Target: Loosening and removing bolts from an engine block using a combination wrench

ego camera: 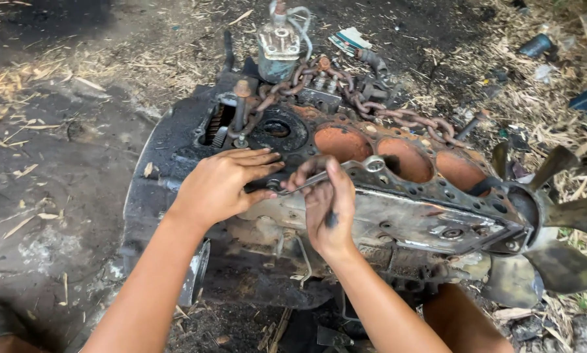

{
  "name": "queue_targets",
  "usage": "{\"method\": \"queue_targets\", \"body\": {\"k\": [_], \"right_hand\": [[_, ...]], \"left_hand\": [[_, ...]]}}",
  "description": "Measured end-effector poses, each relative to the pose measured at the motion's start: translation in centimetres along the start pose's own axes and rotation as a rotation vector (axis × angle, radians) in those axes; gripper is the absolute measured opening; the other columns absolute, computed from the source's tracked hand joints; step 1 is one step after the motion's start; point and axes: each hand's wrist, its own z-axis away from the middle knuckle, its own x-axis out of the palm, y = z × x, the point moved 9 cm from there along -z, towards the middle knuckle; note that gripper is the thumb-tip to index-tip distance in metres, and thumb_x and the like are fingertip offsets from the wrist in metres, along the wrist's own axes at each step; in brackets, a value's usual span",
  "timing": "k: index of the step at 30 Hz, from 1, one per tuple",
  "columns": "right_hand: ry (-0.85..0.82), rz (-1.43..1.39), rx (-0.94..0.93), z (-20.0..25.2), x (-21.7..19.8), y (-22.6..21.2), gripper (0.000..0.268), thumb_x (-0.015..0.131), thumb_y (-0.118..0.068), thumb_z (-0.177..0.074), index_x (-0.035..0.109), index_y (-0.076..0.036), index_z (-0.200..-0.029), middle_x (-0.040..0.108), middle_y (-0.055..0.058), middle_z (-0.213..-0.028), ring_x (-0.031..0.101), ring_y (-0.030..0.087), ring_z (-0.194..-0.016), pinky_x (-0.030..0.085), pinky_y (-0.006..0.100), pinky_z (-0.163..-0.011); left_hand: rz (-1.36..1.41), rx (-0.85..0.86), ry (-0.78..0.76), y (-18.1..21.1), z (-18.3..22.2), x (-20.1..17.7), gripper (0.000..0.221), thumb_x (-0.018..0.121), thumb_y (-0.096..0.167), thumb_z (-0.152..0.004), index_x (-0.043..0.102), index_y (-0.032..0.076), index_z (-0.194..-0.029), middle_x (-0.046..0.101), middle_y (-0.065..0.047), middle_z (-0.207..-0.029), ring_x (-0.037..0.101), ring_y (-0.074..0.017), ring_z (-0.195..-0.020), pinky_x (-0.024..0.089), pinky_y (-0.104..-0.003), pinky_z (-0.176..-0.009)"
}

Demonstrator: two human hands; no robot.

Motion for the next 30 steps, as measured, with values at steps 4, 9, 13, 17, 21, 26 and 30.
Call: {"method": "queue_targets", "body": {"k": [4,9,13,17,21,26,30], "right_hand": [[0.115,-0.079,-0.207,0.2,-6.6,-2.7,0.062,0.052,-0.065,-0.109,0.075,-0.007,-0.109,0.078,0.019,-0.102,0.077,0.036,-0.104,0.060,0.051,-0.112],[0.388,-0.115,-0.257,-1.0,-9.9,-8.1,0.070,0.058,-0.072,-0.097,0.077,-0.005,-0.093,0.079,0.020,-0.093,0.081,0.036,-0.097,0.064,0.050,-0.104],[0.439,-0.150,-0.319,-3.9,-8.3,-9.6,0.080,0.056,-0.075,-0.089,0.079,0.002,-0.088,0.079,0.027,-0.085,0.083,0.039,-0.089,0.068,0.048,-0.097],[-0.063,0.184,-0.434,-3.7,5.2,-11.1,0.070,0.041,-0.064,-0.104,0.079,-0.012,-0.077,0.079,0.006,-0.074,0.080,0.021,-0.063,0.065,0.028,-0.067],[-0.242,-0.177,-0.209,-5.0,6.2,-8.1,0.065,0.036,-0.055,-0.110,0.062,-0.009,-0.073,0.063,0.007,-0.066,0.059,0.021,-0.056,0.057,0.036,-0.063],[-0.386,0.079,-0.708,-2.3,1.8,-10.5,0.037,0.051,-0.034,-0.139,0.060,-0.048,-0.172,0.076,0.014,-0.101,0.079,0.032,-0.083,0.074,0.043,-0.071],[0.149,-0.157,-0.344,-5.5,-4.4,-11.6,0.066,0.048,-0.059,-0.101,0.073,-0.007,-0.070,0.068,0.008,-0.063,0.069,0.024,-0.058,0.062,0.042,-0.066]], "left_hand": [[0.002,-0.010,-0.015,-0.2,0.1,0.2,0.047,0.089,0.035,-0.093,0.085,0.011,-0.133,0.081,-0.008,-0.146,0.070,-0.0285,-0.144,0.051,-0.047,-0.124],[-0.019,-0.021,-0.017,-0.1,0.1,0.3,0.046,0.088,0.037,-0.094,0.085,0.014,-0.134,0.081,-0.005,-0.146,0.070,-0.0254,-0.144,0.051,-0.044,-0.124],[0.002,-0.020,0.009,0.4,-0.1,-0.4,0.047,0.091,0.032,-0.091,0.085,0.010,-0.132,0.083,-0.007,-0.143,0.073,-0.0284,-0.141,0.052,-0.046,-0.123],[-0.065,-0.070,-0.030,0.8,-0.3,-0.2,0.053,0.085,0.038,-0.087,0.084,0.012,-0.134,0.079,-0.002,-0.149,0.070,-0.0224,-0.142,0.056,-0.041,-0.110],[-0.111,-0.110,-0.007,1.1,-0.5,-0.5,0.051,0.088,0.038,-0.086,0.087,0.016,-0.132,0.082,-0.001,-0.144,0.074,-0.0233,-0.135,0.060,-0.041,-0.104],[-0.103,-0.073,0.015,1.4,-0.3,-1.0,0.049,0.086,0.034,-0.090,0.086,0.014,-0.134,0.080,-0.001,-0.147,0.072,-0.0229,-0.140,0.058,-0.040,-0.107],[-0.127,-0.066,0.002,1.4,-0.4,-0.8,0.050,0.086,0.037,-0.090,0.086,0.016,-0.135,0.079,0.001,-0.148,0.070,-0.0202,-0.142,0.058,-0.039,-0.110]]}}
